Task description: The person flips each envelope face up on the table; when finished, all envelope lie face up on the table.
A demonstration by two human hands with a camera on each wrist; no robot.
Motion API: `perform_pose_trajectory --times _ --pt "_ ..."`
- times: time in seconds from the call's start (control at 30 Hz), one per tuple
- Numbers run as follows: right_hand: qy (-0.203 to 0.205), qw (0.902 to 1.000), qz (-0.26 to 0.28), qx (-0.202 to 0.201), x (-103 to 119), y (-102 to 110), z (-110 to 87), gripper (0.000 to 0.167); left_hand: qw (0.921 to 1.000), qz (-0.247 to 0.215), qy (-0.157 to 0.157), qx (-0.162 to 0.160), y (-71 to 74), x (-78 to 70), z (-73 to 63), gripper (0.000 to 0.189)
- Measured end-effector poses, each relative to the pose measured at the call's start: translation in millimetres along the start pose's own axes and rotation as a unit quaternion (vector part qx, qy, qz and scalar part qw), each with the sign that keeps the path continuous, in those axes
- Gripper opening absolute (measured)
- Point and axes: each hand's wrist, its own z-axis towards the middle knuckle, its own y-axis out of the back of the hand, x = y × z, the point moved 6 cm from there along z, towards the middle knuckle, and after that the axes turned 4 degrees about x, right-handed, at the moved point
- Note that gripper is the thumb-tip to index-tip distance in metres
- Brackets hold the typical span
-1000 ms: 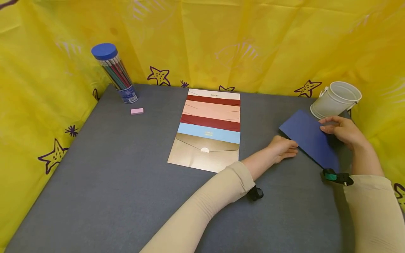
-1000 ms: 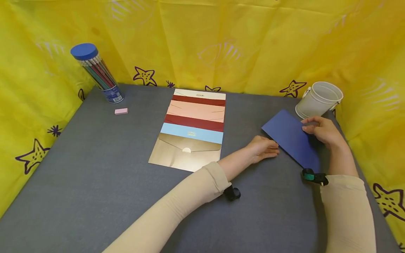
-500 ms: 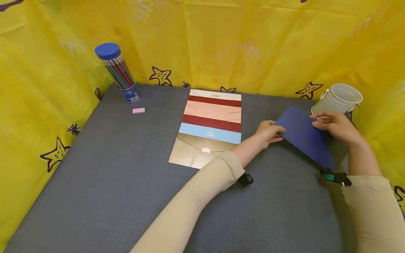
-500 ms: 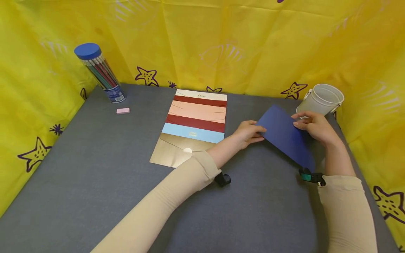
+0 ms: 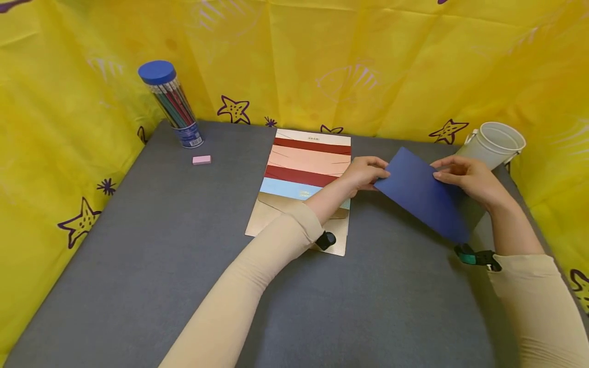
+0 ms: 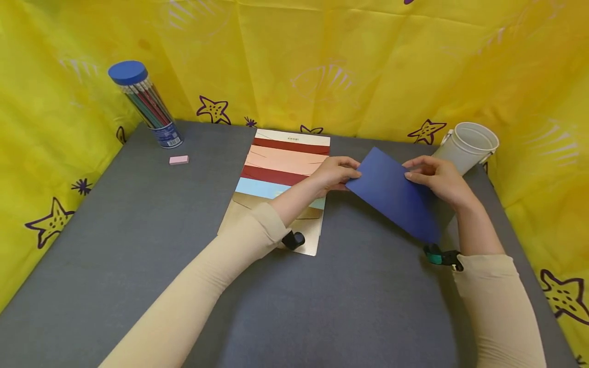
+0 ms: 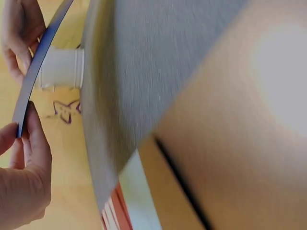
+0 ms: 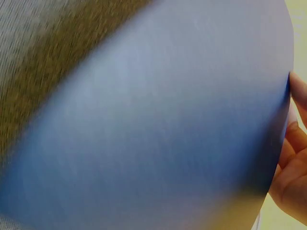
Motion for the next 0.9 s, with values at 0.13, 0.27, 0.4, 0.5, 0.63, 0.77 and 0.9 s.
perform_pose_trajectory --times 0.13,0.27,0.4,0.5,0.63,0.77,0.9 --pt "-0.006 1.0000 -0.003 -0.004 4.8 -1.3 -1.4 0.029 0.9998 0.015 0.012 0.010 22.3 -6.2 -4.2 0.027" --pt "-0.023 0.9994 -0.020 -0.014 5.9 0.1 -3.4 0.028 0.9999 0.007 0.015 -0.004 48.5 -12.8 -8.2 0.024" --pt "-0.042 0.9988 0.008 -0.025 5.4 2.0 -5.0 0.021 0.9995 0.001 0.013 -0.028 73.5 -20.7 -15.2 0.018" --pt "-0.042 0.9949 0.091 -0.016 4.3 0.1 -4.7 0.021 0.9992 -0.005 0.009 -0.038 90.8 -25.8 -23.0 0.013" --pt "-0.010 0.9766 0.214 0.020 6.3 -9.8 -4.4 0.013 0.9985 -0.026 0.002 -0.048 111.3 -30.1 -32.8 0.013" --pt "0.028 0.9526 0.295 0.070 14.4 -25.7 -1.9 0.017 0.9974 -0.042 0.005 -0.058 127.2 -28.2 -39.5 0.009" --pt "0.051 0.9322 0.343 0.103 24.1 -38.0 1.4 0.021 0.9974 -0.041 0.009 -0.058 139.2 -23.2 -46.3 0.008"
